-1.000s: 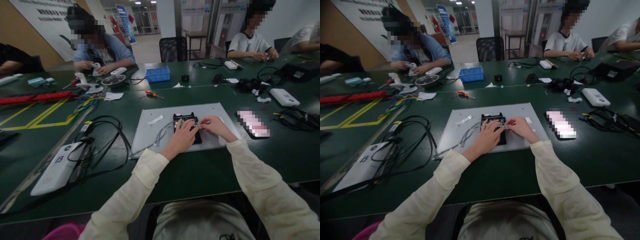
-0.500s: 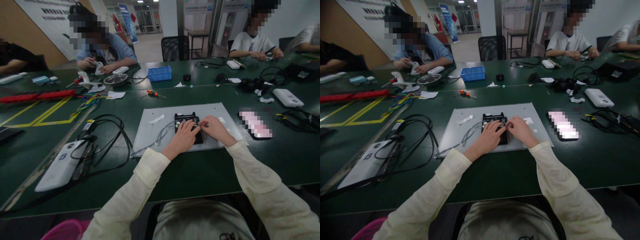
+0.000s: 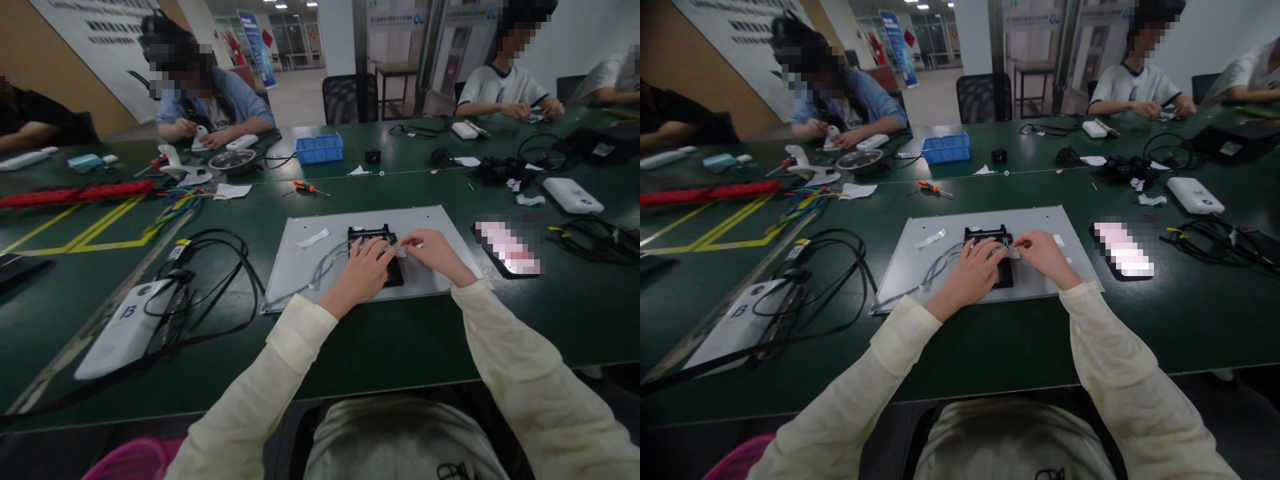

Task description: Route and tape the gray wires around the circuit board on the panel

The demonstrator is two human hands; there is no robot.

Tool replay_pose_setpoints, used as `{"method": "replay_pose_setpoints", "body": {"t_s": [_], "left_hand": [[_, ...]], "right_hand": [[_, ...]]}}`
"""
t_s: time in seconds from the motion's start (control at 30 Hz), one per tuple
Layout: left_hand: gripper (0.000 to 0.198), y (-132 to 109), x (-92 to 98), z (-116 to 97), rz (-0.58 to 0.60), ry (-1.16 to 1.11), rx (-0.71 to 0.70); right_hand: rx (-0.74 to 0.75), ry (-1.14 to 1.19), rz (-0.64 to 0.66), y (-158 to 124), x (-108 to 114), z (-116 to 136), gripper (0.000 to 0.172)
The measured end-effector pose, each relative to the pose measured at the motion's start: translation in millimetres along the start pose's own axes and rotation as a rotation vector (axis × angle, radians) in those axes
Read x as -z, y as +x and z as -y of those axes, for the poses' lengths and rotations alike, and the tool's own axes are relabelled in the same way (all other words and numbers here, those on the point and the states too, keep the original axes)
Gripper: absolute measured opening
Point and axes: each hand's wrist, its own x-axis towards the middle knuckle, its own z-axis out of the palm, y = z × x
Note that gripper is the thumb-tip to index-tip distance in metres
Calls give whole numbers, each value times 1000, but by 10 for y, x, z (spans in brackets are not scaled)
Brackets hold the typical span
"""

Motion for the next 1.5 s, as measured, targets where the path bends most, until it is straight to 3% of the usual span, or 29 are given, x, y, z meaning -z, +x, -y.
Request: {"method": "replay_pose_setpoints", "body": {"t_s": [0.1,0.3,0.5,0.6,0.83,1.0,1.13,1.33,1.5], "left_hand": [[39,-6,85,141,-52,-6,96],[36,-147,162,820,-202,7,590],[35,-376,10,1438,-93,-52,814],[37,-411,-42,1521,-27,-67,812],[34,-388,-9,1432,55,-135,788],[26,-352,-15,1473,-6,-169,798],[31,-257,-51,1599,-74,-186,675],[56,-20,-50,1777,153,-315,520],[47,82,7,1791,279,-346,449]], "right_hand": [[0,57,-57,8,22,-10,17],[7,51,-125,12,15,-11,18],[41,-10,-93,-4,-4,45,18],[46,-36,-71,-12,-24,56,18],[50,-86,-25,-26,-47,79,19],[60,-134,-23,-27,-55,93,19],[55,-157,-20,-30,-69,95,19],[64,-176,-30,-37,-78,129,20],[78,-191,-30,-58,-90,183,20]]}}
